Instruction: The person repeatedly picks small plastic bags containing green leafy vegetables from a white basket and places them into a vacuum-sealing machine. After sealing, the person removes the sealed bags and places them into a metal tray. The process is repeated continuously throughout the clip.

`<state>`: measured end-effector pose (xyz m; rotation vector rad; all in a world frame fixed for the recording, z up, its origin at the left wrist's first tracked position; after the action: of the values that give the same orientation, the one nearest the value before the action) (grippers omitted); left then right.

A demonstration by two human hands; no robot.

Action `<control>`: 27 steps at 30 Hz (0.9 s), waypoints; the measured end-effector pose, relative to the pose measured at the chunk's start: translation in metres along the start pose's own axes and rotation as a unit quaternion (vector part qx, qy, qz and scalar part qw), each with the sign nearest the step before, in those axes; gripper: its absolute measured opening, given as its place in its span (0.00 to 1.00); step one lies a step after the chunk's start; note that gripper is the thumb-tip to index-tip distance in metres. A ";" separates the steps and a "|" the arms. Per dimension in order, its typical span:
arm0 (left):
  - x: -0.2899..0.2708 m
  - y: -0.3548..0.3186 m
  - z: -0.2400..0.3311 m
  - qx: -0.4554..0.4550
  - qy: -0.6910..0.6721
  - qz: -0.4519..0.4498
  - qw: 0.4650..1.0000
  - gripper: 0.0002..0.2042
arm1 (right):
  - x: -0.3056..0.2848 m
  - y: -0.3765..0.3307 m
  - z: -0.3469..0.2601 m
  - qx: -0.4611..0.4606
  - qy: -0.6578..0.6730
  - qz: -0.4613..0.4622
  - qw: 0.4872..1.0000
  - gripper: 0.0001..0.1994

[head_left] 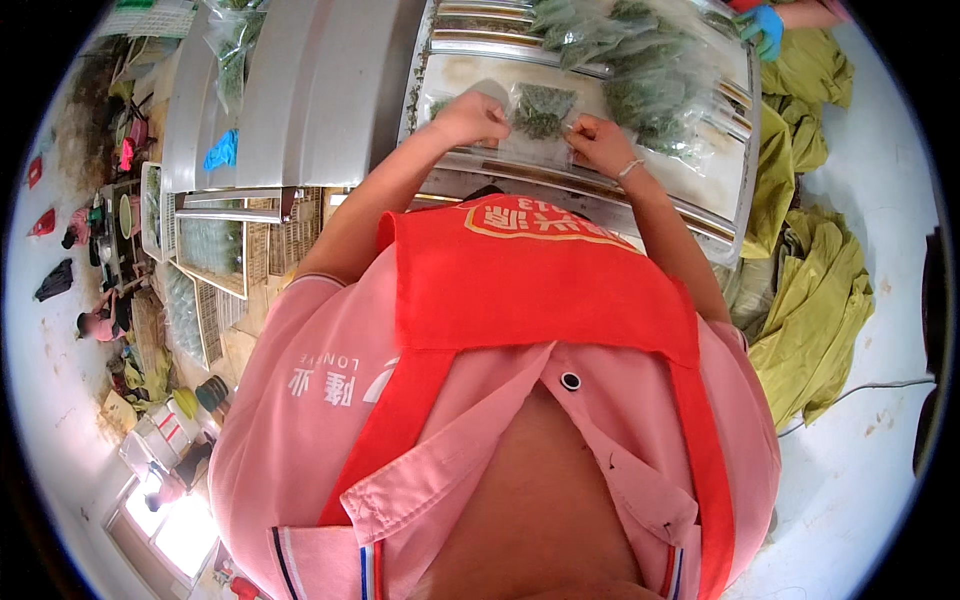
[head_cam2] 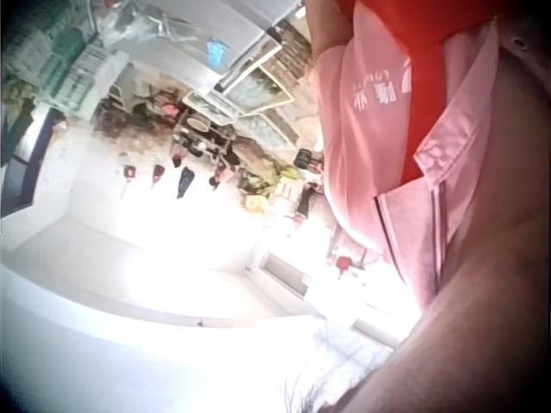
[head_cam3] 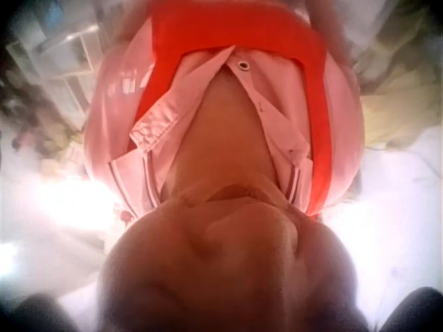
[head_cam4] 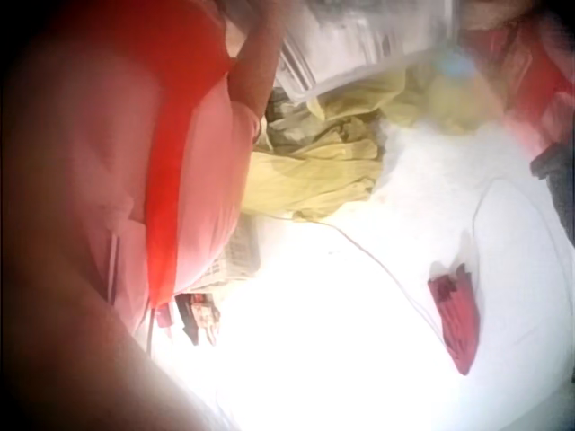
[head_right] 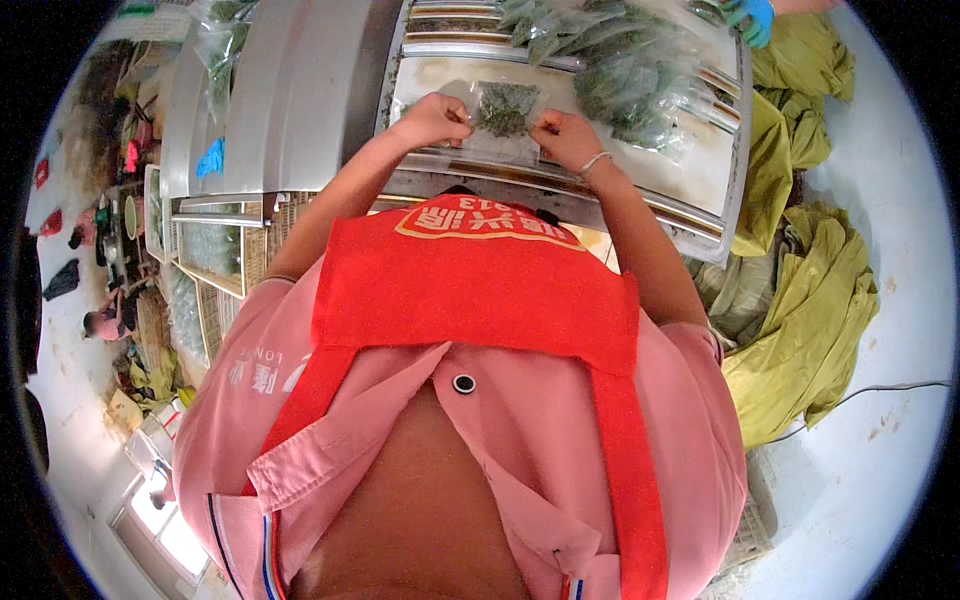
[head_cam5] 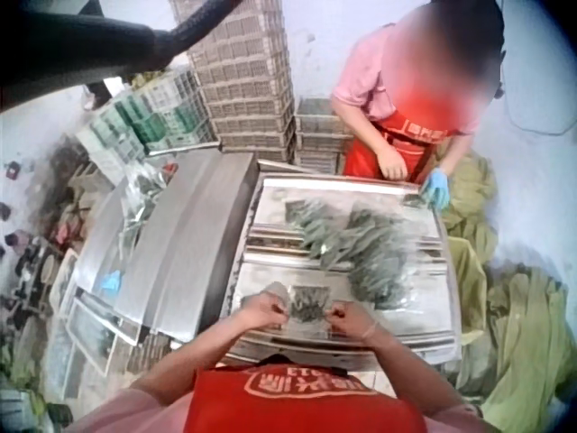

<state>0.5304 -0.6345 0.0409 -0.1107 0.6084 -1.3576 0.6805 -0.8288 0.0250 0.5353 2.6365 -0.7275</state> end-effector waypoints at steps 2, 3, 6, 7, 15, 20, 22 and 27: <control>0.008 0.003 0.008 0.031 0.170 0.048 0.984 0.08 | 0.005 -0.004 -0.004 -0.090 -0.227 0.135 0.960 0.08; 0.013 0.001 0.018 0.035 0.244 0.086 0.965 0.08 | 0.010 -0.004 0.000 -0.084 -0.228 0.171 0.955 0.08; 0.022 0.007 0.030 0.032 0.376 0.125 0.917 0.10 | 0.025 -0.004 0.008 -0.030 -0.248 0.233 0.940 0.09; 0.023 0.008 0.031 0.028 0.405 0.126 0.905 0.10 | 0.030 -0.005 0.007 0.009 -0.268 0.225 0.937 0.09; 0.027 -0.007 0.031 -0.082 0.465 -0.025 0.881 0.12 | 0.021 -0.012 0.018 -0.103 -0.225 0.072 0.966 0.12; 0.016 -0.014 0.036 -0.117 0.438 -0.037 0.890 0.14 | -0.032 -0.033 0.044 0.004 0.232 0.294 0.927 0.10; 0.015 -0.016 0.030 -0.125 0.428 -0.046 0.894 0.15 | -0.051 -0.042 0.033 0.013 0.280 0.320 0.905 0.10; 0.021 -0.020 0.054 -0.015 0.382 0.069 0.922 0.13 | -0.067 -0.025 0.023 0.030 0.307 0.273 0.911 0.08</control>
<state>0.5399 -0.6731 0.0870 0.4547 1.2640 -1.2312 0.7328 -0.8785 0.0456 1.6683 2.7571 -0.5093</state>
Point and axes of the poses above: each hand's wrist, its own y-axis towards the middle knuckle, its own x-axis out of the palm, z = x × y, the point moved 3 cm from there along y, towards the middle knuckle, and after that the axes turned 7 degrees about x, right-handed, at the moved point
